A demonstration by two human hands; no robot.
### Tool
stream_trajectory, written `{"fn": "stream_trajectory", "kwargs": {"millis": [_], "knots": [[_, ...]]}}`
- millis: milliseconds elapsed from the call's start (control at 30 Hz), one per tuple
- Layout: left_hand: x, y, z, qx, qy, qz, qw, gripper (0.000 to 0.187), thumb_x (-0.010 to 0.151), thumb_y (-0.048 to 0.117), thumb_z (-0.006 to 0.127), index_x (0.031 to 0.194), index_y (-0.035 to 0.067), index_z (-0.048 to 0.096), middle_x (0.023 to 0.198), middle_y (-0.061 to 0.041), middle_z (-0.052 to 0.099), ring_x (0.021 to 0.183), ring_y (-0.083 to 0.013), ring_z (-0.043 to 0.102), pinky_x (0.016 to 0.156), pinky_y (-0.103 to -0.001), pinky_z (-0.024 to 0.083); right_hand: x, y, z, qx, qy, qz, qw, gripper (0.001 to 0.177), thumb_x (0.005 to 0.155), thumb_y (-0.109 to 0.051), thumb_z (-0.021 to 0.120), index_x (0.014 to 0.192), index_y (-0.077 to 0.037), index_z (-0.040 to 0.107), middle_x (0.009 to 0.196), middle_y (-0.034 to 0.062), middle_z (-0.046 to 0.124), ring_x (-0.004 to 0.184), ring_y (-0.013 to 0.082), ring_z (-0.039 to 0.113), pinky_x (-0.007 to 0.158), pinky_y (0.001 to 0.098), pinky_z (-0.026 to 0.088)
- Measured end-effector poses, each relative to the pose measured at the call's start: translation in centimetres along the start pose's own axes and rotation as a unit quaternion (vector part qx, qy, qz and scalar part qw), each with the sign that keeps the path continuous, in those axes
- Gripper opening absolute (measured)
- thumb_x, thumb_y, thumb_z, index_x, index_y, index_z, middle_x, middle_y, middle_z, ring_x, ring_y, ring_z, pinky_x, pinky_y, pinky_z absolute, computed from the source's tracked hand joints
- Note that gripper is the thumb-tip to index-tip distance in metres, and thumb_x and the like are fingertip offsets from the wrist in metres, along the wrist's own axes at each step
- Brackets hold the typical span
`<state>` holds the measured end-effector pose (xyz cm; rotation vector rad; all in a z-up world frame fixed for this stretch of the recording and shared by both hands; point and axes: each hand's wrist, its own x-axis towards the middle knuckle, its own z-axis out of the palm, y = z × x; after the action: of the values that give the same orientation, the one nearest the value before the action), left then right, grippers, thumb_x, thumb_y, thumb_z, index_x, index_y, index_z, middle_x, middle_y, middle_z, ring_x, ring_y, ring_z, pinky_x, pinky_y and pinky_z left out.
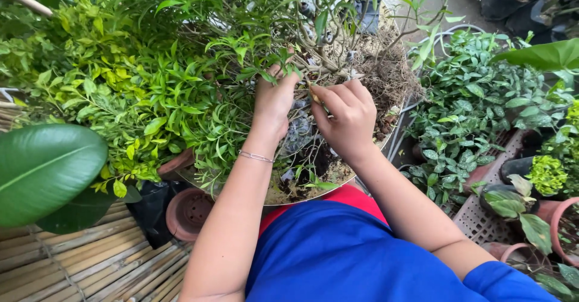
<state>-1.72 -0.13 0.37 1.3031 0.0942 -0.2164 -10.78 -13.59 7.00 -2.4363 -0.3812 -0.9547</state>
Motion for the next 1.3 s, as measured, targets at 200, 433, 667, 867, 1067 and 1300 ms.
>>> {"fn": "stream_trajectory", "kwargs": {"millis": [200,433,667,867,1067,1300], "knots": [[-0.1,-0.3,-0.2,-0.01,-0.009,-0.009,1.0,0.052,0.095,0.006,0.061,0.147,0.002,0.064,0.111,-0.008,0.063,0.1,-0.0143,0.054,0.098,-0.033,0.046,0.1,-0.1,0.2,-0.01,-0.01,-0.003,1.0,0.02,0.085,-0.006,0.079,0.104,-0.008,0.075,0.094,0.0035,0.072,0.084,0.0234,0.061,0.077,0.037,0.05],[0.7,0.0,0.0,-0.011,-0.007,-0.003,1.0,0.053,0.091,0.007,0.06,0.144,0.005,0.058,0.129,-0.003,0.068,0.113,-0.011,0.061,0.102,-0.03,0.047,0.4,0.1,0.1,0.007,-0.042,0.056,0.998,0.02,0.083,-0.008,0.079,0.103,-0.011,0.077,0.091,0.0043,0.069,0.086,0.0263,0.061,0.076,0.0376,0.052],[0.5,-0.4,0.0,-0.041,-0.01,0.024,0.999,0.048,0.09,0.003,0.063,0.137,0.0,0.065,0.122,-0.009,0.073,0.108,-0.015,0.064,0.1,-0.032,0.049,0.3,0.6,0.7,0.022,-0.079,0.082,0.993,0.018,0.084,-0.007,0.077,0.102,-0.009,0.077,0.093,0.0077,0.067,0.091,0.0287,0.066,0.08,0.0404,0.054],[0.0,0.6,0.1,-0.016,-0.001,0.005,1.0,0.046,0.087,0.003,0.067,0.133,0.005,0.067,0.118,-0.006,0.074,0.11,-0.0143,0.064,0.104,-0.034,0.047,1.2,2.2,0.0,0.084,-0.098,0.132,0.983,0.015,0.087,-0.008,0.074,0.102,-0.008,0.077,0.09,0.0087,0.072,0.073,0.0204,0.071,0.07,0.0332,0.056],[-1.3,2.8,1.1,0.015,0.022,-0.077,0.997,0.032,0.1,0.023,0.064,0.128,0.01,0.072,0.115,-0.003,0.074,0.109,-0.0156,0.066,0.108,-0.038,0.045,1.1,5.0,-0.6,0.153,-0.101,0.256,0.949,0.019,0.092,-0.008,0.071,0.111,-0.006,0.073,0.086,0.0065,0.075,0.067,0.0122,0.064,0.063,0.0264,0.051],[0.1,0.3,0.5,-0.005,-0.003,-0.001,1.0,0.042,0.097,0.015,0.065,0.139,0.013,0.068,0.127,-0.007,0.072,0.116,-0.0193,0.062,0.113,-0.043,0.045,2.1,3.9,-1.3,0.15,-0.095,0.141,0.974,0.015,0.097,0.002,0.064,0.109,-0.003,0.072,0.095,0.0107,0.07,0.073,0.0204,0.066,0.067,0.0321,0.051]]}}
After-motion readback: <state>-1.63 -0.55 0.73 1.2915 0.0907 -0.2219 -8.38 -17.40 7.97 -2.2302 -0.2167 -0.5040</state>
